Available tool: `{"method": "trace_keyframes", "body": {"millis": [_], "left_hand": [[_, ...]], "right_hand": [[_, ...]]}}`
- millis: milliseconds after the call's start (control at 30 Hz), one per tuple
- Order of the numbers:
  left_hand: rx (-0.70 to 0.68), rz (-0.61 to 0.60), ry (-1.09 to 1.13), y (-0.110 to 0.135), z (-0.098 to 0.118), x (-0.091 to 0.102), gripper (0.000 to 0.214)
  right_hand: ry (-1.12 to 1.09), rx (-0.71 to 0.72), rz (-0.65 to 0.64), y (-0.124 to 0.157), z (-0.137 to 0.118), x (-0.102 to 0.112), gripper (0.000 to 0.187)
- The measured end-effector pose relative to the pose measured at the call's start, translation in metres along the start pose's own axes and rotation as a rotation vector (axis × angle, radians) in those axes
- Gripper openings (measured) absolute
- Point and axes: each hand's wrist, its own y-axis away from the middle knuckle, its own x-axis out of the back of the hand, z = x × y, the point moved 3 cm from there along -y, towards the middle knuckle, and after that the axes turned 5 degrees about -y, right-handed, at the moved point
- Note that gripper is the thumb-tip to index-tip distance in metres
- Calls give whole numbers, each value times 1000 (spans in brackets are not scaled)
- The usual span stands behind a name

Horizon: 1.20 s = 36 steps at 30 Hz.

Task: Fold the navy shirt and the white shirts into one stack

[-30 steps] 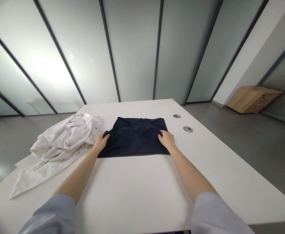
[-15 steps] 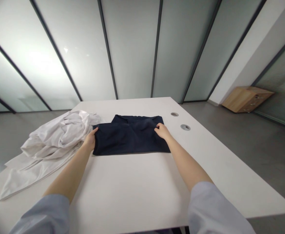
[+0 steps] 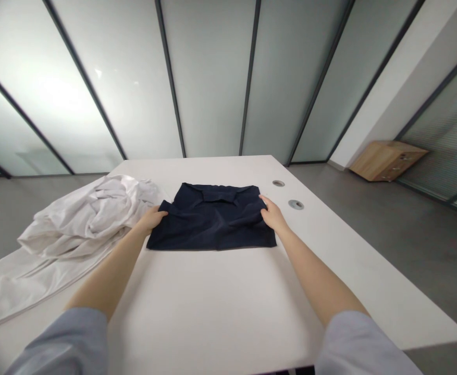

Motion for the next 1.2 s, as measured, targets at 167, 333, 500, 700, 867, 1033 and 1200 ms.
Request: {"method": "trace_keyframes", "body": {"millis": [167,333,500,700,867,1033,1200], "left_hand": [[-263,22,170,-5,34,6,30],[-465,167,333,-24,78,18,30],[-480,286,189,-69,110,8,34],[-501,429,-633,-72,91,-31,67],[-654,73,-1071,-35,33,-69,56],[-553,-46,-1178,-10,-6,-76,59],[-541,14,-1249,13,-12,-73,60]], "right_hand": [[-171,-17,186,-3,-4,20,22],[-308,30,546,-31,-15,54,15],[-104,-10,544,-78,-38,59,33],[232,-180,106,-89,-33,3,70],[456,7,-147,-36,-29,-46,63],[514,-20,-247,11,-30,-66,66],[529,-17,-326,25,-33,-67,68]]}}
